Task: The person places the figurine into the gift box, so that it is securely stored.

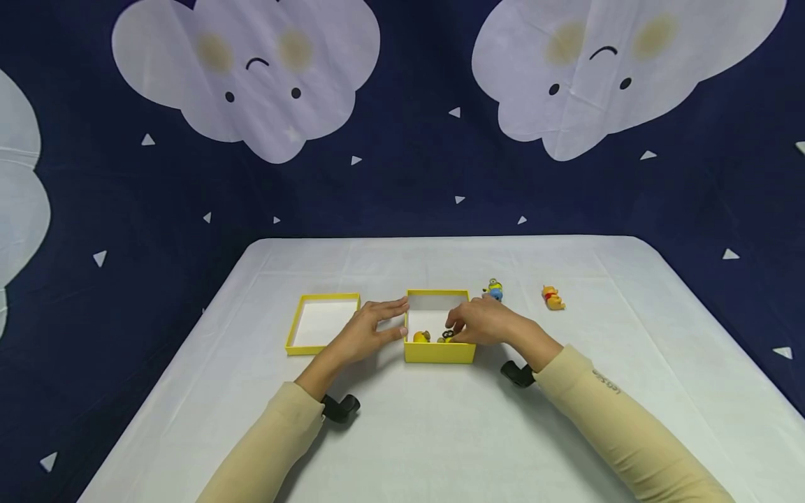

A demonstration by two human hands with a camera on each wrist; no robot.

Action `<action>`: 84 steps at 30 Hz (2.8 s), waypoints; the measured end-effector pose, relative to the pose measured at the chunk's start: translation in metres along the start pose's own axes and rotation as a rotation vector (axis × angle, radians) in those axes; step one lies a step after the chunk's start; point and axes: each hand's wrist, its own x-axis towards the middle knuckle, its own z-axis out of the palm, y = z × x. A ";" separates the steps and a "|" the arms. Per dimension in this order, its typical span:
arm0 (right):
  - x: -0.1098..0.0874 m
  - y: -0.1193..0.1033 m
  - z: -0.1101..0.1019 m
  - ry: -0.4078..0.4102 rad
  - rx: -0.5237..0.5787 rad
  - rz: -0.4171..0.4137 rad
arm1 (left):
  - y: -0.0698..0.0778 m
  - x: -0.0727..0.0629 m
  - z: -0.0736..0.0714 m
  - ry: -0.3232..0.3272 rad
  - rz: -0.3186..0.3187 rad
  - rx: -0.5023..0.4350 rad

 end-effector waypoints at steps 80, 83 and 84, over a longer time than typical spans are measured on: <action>0.007 0.099 0.001 0.295 0.230 0.355 | -0.004 -0.001 -0.001 -0.022 -0.021 -0.036; 0.008 0.100 0.002 0.279 0.224 0.365 | -0.005 -0.001 -0.001 -0.022 -0.021 -0.038; 0.009 0.100 0.002 0.274 0.222 0.368 | -0.005 -0.001 -0.001 -0.022 -0.021 -0.040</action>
